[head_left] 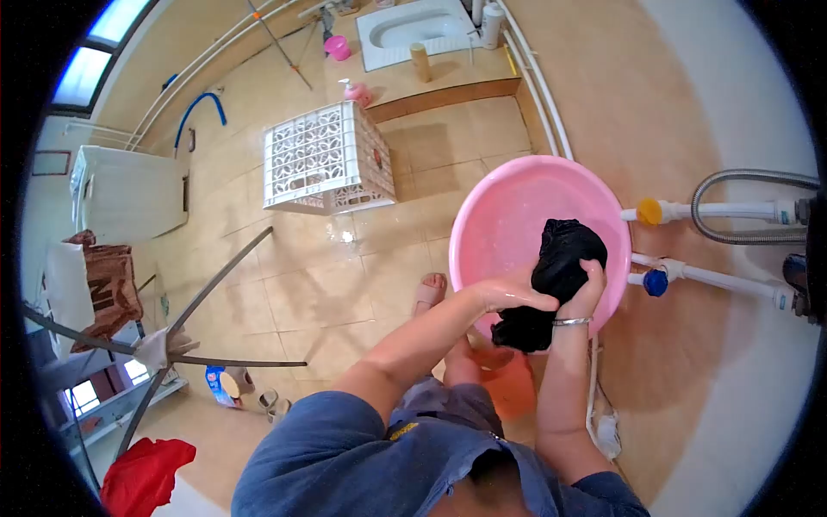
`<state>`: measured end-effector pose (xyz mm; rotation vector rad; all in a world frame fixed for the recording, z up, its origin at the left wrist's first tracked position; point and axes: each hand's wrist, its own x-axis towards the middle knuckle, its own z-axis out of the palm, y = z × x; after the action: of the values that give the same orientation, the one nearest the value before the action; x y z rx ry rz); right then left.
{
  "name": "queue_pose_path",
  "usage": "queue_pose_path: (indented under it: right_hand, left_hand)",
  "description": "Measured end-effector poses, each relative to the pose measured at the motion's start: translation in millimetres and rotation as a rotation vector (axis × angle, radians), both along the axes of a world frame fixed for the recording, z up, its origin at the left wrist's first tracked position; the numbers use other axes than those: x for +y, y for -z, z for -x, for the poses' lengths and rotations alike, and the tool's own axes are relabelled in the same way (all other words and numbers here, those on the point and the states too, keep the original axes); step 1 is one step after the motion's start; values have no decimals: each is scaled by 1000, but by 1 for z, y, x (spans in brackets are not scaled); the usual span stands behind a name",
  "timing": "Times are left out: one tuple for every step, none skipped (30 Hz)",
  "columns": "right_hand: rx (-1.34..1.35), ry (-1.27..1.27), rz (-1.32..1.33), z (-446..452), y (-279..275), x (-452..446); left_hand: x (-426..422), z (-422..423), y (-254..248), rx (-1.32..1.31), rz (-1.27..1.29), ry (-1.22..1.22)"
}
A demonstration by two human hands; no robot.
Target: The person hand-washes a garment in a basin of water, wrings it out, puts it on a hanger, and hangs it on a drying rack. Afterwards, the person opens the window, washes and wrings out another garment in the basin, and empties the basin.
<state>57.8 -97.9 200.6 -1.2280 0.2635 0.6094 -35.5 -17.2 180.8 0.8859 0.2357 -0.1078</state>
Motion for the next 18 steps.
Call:
queue_pose_path:
  right_hand:
    - [41,-37,68,2,-2,4]
    - [35,-193,110,-1,8,1]
    - [22,-350,155,-4,17,-2]
    - [-1,-480,99,-4,26,-4]
    - [9,-622,-23,-3,21,-1]
    - [45,-741,-12,-7,19,-2]
    - [83,-860,-1,-12,18,-4]
    - [-19,-997,105,-17,24,-7]
    - [-16,-998,102,-21,30,-12]
    - [-126,-1056,226,-24,35,-19]
    - [-236,-1105,351,-25,38,-25]
    - [-184,-959,450,-25,36,-31]
    - [-181,-955,453,-26,43,-42]
    - [-104,-833,518,-27,56,-56]
    - [-29,-709,582,-27,68,-69]
    - [-26,-708,588,-23,80,-82]
    - [14,-719,623,-18,92,-94]
    - [54,-727,655,-10,96,-95]
  left_hand:
    - [1,0,-6,51,-81,-5]
    - [1,5,-4,59,-87,-6]
    - [0,9,2,168,-39,-40]
    - [0,11,9,274,10,-77]
    - [2,17,18,302,-31,-123]
    - [8,24,11,328,57,-161]
    - [14,34,3,354,147,-200]
    - [18,43,6,375,169,-259]
    - [24,53,0,384,166,-315]
    - [28,63,-9,396,188,-466]
    - [38,81,21,547,375,-416]
    - [50,95,26,555,422,-517]
    - [59,108,14,460,486,-659]
    - [74,131,53,386,402,-790]
    - [87,146,67,269,416,-915]
    - [101,159,68,252,348,-1064]
    - [115,173,77,178,448,-1087]
    - [130,183,86,170,407,-1193]
